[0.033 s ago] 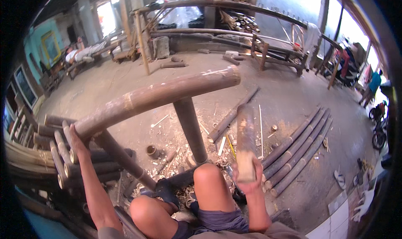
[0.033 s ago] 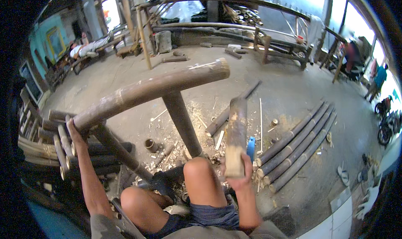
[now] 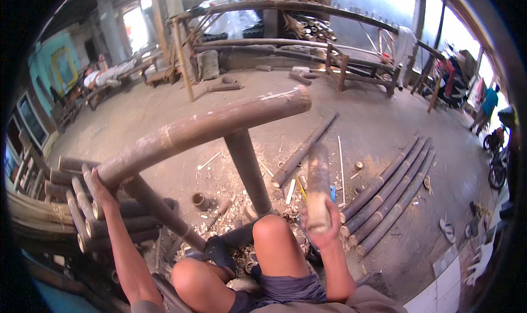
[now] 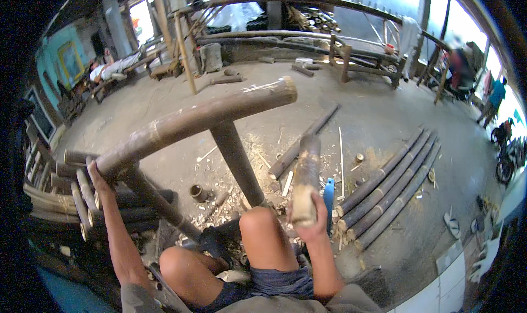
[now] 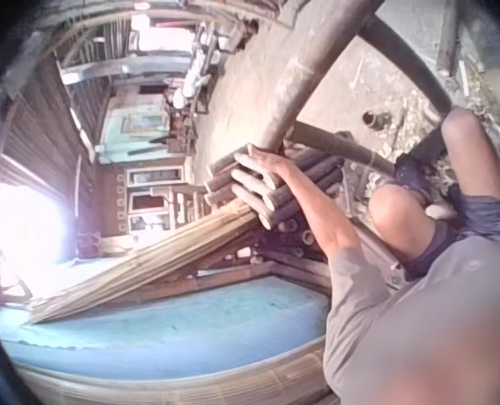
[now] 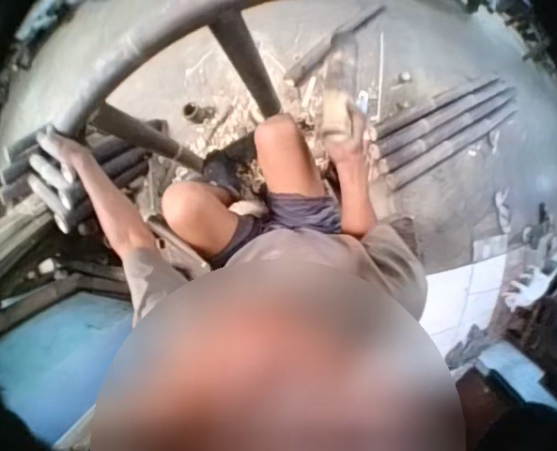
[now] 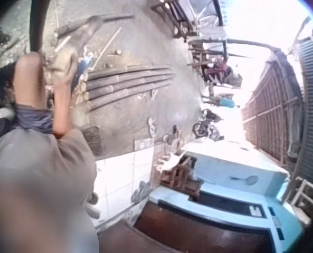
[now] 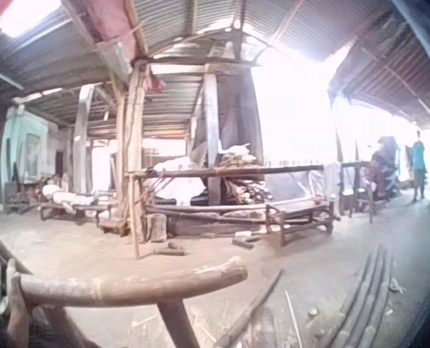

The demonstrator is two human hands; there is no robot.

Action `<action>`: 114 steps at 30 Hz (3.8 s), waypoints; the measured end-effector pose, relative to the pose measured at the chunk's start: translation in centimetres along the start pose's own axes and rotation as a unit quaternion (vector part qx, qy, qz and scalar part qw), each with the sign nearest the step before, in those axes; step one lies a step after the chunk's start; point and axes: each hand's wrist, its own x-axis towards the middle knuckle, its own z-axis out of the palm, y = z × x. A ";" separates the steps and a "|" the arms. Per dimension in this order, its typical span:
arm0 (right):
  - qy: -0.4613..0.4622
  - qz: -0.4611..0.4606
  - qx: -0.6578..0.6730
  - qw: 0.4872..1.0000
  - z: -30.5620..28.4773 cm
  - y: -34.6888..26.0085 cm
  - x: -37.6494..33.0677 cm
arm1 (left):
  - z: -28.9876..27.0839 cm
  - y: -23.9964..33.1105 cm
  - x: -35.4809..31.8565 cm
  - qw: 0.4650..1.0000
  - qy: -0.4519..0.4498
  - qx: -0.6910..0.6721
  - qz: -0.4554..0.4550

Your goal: The person assembles a bamboo frame by hand, fitting cylindrical bamboo pieces together into a rectangular structure. They repeatedly adjust and tap the joints to secure the connections, then lift and reposition the frame to continue assembly.

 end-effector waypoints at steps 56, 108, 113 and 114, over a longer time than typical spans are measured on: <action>-0.118 0.032 -0.098 0.988 15.3 -3.0 8.5 | -0.3 -1.5 -3.6 0.991 0.061 -0.109 -0.053; 0.277 -0.188 -0.654 0.678 -7.6 -3.0 -6.6 | 2.3 4.9 -5.6 0.972 0.026 -0.213 0.095; 0.489 -0.197 -0.678 0.512 -16.9 -1.3 -16.8 | 2.0 5.2 -6.8 0.982 -0.019 -0.170 0.086; 0.511 -0.203 -0.673 0.495 -18.2 -0.8 -18.6 | 2.0 5.4 -6.9 0.981 -0.033 -0.179 0.068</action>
